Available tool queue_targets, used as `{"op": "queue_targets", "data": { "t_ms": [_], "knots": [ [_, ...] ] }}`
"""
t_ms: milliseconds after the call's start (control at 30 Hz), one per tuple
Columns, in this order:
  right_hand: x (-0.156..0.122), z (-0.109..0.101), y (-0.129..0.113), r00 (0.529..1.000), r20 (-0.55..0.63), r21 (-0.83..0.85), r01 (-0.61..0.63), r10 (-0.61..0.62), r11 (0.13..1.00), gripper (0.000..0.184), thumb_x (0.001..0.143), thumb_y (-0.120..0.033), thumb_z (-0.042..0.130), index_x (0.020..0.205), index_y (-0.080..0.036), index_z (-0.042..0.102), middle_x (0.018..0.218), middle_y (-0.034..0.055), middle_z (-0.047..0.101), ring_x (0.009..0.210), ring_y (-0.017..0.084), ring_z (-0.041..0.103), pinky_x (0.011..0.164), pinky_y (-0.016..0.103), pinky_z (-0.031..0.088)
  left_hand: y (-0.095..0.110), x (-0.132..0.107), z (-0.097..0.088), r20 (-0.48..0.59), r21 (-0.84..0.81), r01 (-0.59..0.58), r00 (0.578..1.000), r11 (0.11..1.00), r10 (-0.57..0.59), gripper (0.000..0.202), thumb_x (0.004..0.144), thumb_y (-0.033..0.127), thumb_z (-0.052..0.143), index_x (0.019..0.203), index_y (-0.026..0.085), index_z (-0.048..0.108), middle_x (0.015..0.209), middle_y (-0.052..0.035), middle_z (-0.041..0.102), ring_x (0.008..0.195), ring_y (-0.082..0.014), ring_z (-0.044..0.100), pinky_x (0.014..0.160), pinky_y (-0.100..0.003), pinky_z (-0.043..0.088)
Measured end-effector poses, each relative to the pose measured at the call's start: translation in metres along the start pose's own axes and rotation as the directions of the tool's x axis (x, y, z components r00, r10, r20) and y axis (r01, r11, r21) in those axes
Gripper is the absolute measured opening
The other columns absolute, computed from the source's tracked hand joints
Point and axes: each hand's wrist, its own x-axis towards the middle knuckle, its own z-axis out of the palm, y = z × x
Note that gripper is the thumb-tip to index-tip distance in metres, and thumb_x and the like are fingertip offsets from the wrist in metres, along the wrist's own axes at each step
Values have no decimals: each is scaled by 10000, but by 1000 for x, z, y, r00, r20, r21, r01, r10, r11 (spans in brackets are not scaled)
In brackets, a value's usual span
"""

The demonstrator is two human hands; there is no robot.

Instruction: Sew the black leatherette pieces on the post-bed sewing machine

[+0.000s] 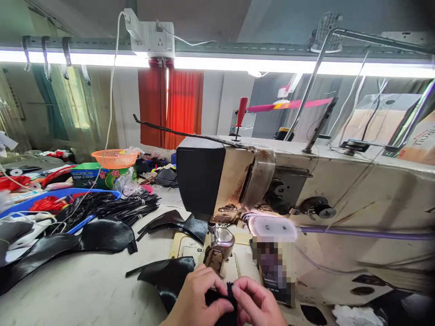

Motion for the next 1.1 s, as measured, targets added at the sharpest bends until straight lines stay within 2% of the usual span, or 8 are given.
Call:
{"op": "queue_targets", "data": {
  "t_ms": [100,200,267,367,600,767,933,1100],
  "knots": [
    [3,2,11,998,-26,88,-53,55,995,533,596,-664,777,639,-166,591,456,-73,457,380,56,443,396,178,417,-4,-1,7,-89,32,-187,978,982,189,196,697,51,734,718,181,588,692,5,672,669,-142,586,636,-240,438],
    [3,7,20,996,-86,127,-7,18,992,527,606,-645,782,625,-161,575,467,-68,477,380,57,459,396,181,429,-9,-4,11,-176,141,-397,892,907,417,124,823,91,622,766,191,576,708,-10,666,652,-136,558,613,-249,428],
    [2,11,20,993,-116,132,19,-3,991,521,620,-638,778,627,-156,579,464,-62,498,366,57,465,392,183,429,-14,-6,13,-188,228,-454,848,862,496,119,867,98,563,800,193,585,714,-17,657,642,-135,533,603,-255,422],
    [0,16,14,989,-149,136,36,-16,990,520,619,-641,775,624,-156,589,471,-54,525,357,65,476,387,193,436,-20,-9,15,-154,328,-481,822,813,548,117,891,107,539,845,192,604,731,-26,658,645,-141,519,599,-268,413],
    [-4,18,2,984,-171,60,64,-53,996,488,629,-629,773,620,-167,619,482,-56,499,396,82,471,415,209,435,-16,-11,15,-163,325,-392,873,861,459,117,872,80,554,847,186,596,719,-23,630,665,-151,531,622,-275,420],
    [-8,17,4,988,-152,140,58,-36,988,471,657,-609,769,646,-150,662,510,-44,505,469,82,468,476,206,446,-9,-10,12,-174,294,-344,898,892,404,128,872,83,578,931,191,610,771,-21,656,704,-158,542,643,-281,424],
    [-15,21,4,968,-178,41,184,-174,982,402,644,-555,804,739,-172,725,703,37,681,651,157,621,635,248,528,-7,-11,9,-232,241,-303,905,922,357,200,882,64,564,1018,194,633,793,-27,654,741,-159,570,662,-278,454],
    [-18,25,0,942,-189,-77,269,-279,960,360,698,-545,768,774,-194,746,753,56,696,731,188,661,687,255,555,-6,-13,7,-270,184,-245,919,952,288,188,878,85,580,1001,200,664,792,-34,656,741,-162,582,646,-271,480]
  ]
}}
